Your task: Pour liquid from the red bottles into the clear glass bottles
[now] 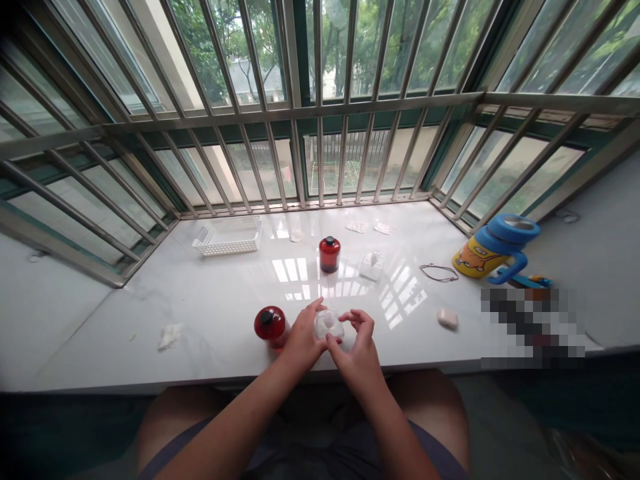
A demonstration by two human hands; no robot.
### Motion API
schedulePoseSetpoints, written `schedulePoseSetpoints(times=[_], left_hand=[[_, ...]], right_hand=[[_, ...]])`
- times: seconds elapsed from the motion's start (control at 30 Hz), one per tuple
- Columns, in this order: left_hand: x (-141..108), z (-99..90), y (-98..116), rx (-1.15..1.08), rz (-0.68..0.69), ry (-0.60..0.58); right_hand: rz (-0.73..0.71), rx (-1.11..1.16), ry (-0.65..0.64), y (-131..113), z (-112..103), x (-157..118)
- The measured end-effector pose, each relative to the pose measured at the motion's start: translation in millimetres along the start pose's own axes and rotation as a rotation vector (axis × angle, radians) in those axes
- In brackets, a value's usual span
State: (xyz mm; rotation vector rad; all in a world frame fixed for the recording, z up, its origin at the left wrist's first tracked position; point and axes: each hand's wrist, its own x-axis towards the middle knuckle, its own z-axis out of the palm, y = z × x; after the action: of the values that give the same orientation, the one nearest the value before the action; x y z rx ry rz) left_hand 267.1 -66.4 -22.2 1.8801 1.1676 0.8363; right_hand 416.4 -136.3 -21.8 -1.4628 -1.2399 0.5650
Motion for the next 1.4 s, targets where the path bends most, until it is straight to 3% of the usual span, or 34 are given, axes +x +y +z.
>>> schedulePoseSetpoints(times=[0.13, 0.27, 0.5, 0.57, 0.67, 0.73, 0.77, 0.83, 0.9, 1.0, 1.07, 1.13, 1.27, 1.4], left_hand=[[-0.5, -0.7, 1.1, -0.020, 0.007, 0.008], [0.1, -1.1, 2.8, -0.007, 0.000, 0.009], [-11.0, -2.8, 8.9, 0.099, 0.056, -0.018], [-27.0, -10.9, 15.0, 0.156, 0.143, -0.045], [-57.2, -34.7, 26.4, 0.234, 0.407, -0.021], [-73.3, -55.5, 30.7, 0.283, 0.589, 0.101], [-78.2, -66.1, 30.4, 0.320, 0.612, 0.196], [-81.1, -85.1, 23.6, 0.394, 0.516, 0.383], [-76.3, -99.3, 9.9, 0.415, 0.290, 0.487], [-62.7, -109.4, -13.4, 0.307, -0.042, 0.406], [-53.0, -108.4, -23.8, 0.215, -0.164, 0.292], [-42.2, -101.8, -27.5, 0.160, -0.195, 0.231], [-11.9, -75.7, -17.8, 0.097, -0.130, 0.208], [20.8, -44.1, 2.1, -0.066, -0.102, 0.028]], right_hand=[[0.021, -0.001, -0.082, -1.8, 1.7, -0.1], [0.031, -0.064, -0.001, -0.6, 4.2, 2.1], [0.005, -0.163, -0.048, -1.1, 6.8, 11.5], [-0.016, -0.227, -0.029, 2.2, -0.9, 16.1], [-0.032, -0.319, 0.032, 13.1, -24.6, 28.4], [-0.022, -0.394, 0.100, 22.2, -46.2, 39.4], [-0.012, -0.436, 0.133, 26.7, -57.5, 45.1], [0.017, -0.516, 0.180, 34.1, -78.9, 55.5], [0.055, -0.571, 0.199, 38.6, -96.2, 62.8], [0.056, -0.605, 0.230, 39.0, -112.4, 66.6], [0.002, -0.611, 0.270, 35.1, -117.5, 65.3], [-0.064, -0.619, 0.308, 28.5, -119.6, 62.5], [-0.152, -0.654, 0.351, 9.9, -119.4, 58.5], [-0.222, -0.670, 0.345, -10.2, -117.0, 59.4]])
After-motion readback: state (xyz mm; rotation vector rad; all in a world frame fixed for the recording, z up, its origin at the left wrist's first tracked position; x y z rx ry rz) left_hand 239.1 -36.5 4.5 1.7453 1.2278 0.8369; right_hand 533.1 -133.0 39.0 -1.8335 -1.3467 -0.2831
